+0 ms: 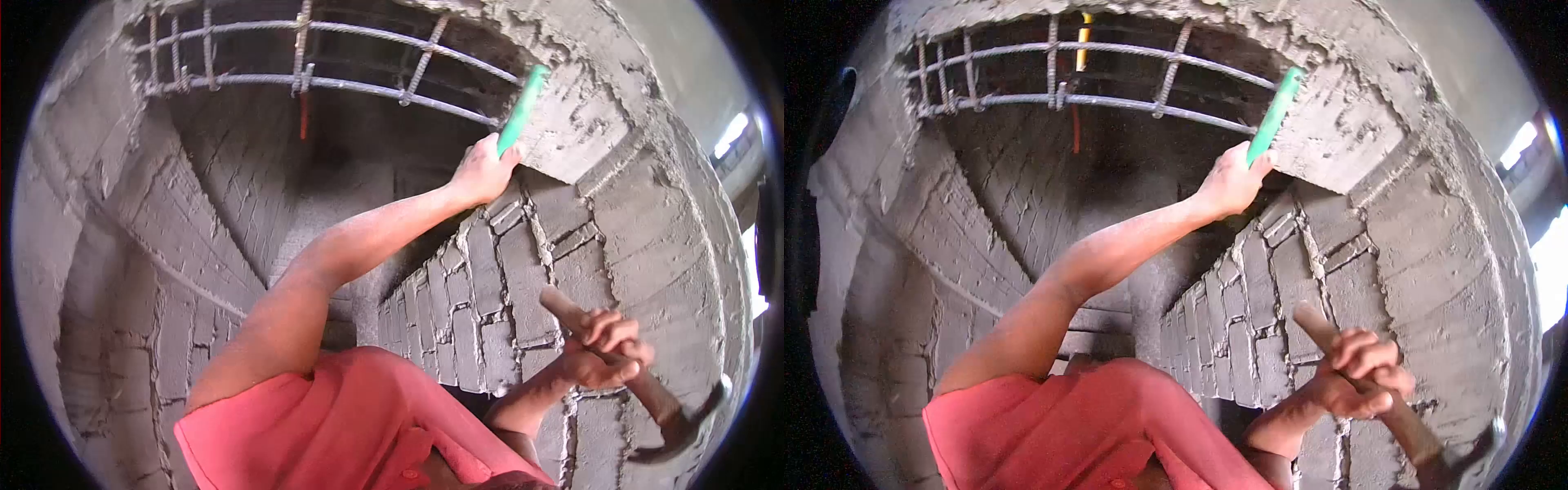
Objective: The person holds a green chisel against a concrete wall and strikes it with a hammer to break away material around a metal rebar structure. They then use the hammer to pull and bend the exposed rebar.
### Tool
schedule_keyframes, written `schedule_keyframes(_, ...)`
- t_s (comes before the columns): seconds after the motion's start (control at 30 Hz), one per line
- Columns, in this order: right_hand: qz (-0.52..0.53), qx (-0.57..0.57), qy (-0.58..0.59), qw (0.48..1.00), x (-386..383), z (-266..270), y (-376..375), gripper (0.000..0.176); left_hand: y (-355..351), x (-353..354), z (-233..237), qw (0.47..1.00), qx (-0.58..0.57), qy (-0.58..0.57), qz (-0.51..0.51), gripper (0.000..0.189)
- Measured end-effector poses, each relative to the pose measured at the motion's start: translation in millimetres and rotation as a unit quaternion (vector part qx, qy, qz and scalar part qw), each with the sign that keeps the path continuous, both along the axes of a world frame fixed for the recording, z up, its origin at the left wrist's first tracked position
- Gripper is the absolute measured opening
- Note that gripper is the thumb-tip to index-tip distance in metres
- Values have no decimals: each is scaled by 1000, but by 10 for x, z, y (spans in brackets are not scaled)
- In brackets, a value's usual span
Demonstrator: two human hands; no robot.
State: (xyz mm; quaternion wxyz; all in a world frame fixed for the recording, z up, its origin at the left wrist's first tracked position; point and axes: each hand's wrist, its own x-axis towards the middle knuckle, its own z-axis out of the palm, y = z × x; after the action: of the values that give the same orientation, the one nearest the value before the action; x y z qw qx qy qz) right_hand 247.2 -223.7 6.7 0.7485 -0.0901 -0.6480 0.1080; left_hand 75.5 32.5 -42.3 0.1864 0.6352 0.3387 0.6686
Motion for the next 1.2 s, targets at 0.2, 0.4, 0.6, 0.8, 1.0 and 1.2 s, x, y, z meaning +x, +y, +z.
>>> schedule_keyframes(0.2, -47, -163, 15, 985, -136, -695, 129, 38, 52, -305, -1013, 971, -64, 208, -103, 50)
schedule_keyframes(0.4, -139, -355, -8, 925, -135, -1311, 128, 40, -202, 42, -498, 991, 3, 31, -131, 49)
schedule_keyframes(0.6, -71, -406, 27, 911, -264, -1198, 262, 66, 25, 7, -54, 992, 46, -11, -113, 56)
schedule_keyframes(0.8, -65, -340, 55, 936, -604, -758, 319, 68, 202, -2, -100, 993, 20, -30, -116, 63)
schedule_keyframes(1.0, -81, -182, 67, 978, -983, 89, 378, 65, 183, -27, -106, 983, -12, -63, -172, 61)
schedule_keyframes(1.2, -274, 149, -24, 950, -1150, 331, 1175, 63, 259, -250, -76, 986, 7, -43, -161, 56)
